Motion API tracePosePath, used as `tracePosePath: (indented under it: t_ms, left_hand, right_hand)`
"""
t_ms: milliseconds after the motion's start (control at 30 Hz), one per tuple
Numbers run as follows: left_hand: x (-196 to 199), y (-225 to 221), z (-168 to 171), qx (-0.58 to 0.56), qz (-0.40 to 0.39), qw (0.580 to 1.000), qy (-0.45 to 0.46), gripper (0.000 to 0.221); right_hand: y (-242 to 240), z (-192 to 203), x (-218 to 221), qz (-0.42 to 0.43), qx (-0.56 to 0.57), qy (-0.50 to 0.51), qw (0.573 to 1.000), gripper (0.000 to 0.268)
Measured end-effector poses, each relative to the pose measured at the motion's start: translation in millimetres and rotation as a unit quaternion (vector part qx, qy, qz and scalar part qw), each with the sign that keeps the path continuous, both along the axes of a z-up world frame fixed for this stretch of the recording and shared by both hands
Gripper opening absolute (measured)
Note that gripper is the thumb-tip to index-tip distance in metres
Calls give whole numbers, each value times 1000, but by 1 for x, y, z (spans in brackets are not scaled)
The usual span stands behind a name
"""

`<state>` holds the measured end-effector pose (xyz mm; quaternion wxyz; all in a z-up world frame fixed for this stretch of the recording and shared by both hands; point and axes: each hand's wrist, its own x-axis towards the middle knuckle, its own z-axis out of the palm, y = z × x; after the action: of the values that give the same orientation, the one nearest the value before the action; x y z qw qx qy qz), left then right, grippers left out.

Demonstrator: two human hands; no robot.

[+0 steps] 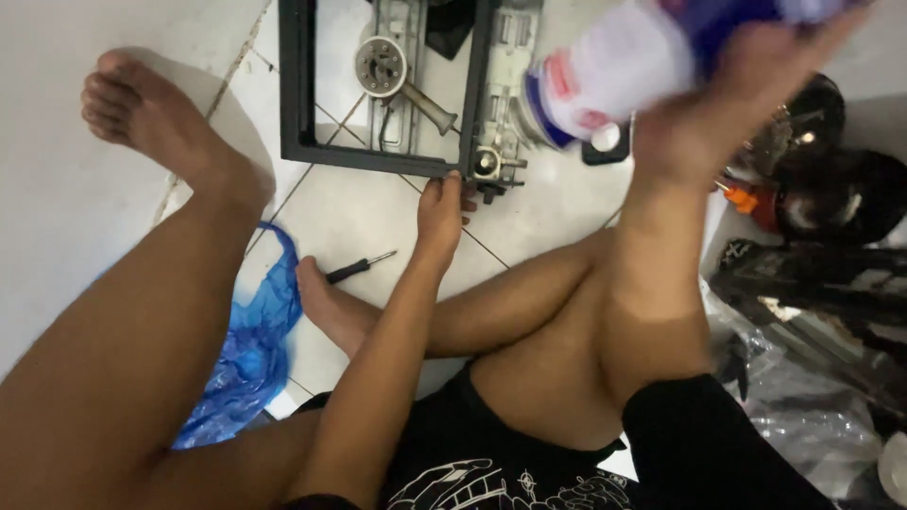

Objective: Disassembling a portable gas stove and attempting to install a black plastic canister holder using a screwdriver.

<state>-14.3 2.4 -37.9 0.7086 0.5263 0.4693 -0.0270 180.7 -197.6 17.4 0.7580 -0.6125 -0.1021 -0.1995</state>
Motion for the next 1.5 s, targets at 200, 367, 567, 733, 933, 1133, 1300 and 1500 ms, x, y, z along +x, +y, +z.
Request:
tracePosePath:
  t_ms: [200,367,567,733,933,1133,1300,1500]
  left_hand:
    - [15,-9,0,37,-41,998,21,33]
    - [6,-3,19,-42,-22,999,-12,36]
    - [-25,14,24,-47,-40,998,-12,34]
    - [-60,28,29,-5,-97,995,-13,26]
    - [-101,55,19,179,-247,952,12,39]
    - [-146,64,-6,199,-316,928,12,39]
    - [-146,57,-4,271,-292,916,-33,38]
    - [-120,40,37,155,-174,963,-134,20]
  right_hand:
    - [-29,75,-40,314,316,27,895,56]
    - [-66,98,-138,438,599,334,581,82]
    - [-149,80,-226,171,560,324,743,50]
    - [-172,110,-236,-26,455,316,832,55]
    - [-196,52,-240,74,463,347,812,40]
    - [-281,-45,-260,-1,249,430,868,30]
    - [-217,-15,-236,106,190,420,881,33]
    - [-128,45,-242,232,115,406,877,45]
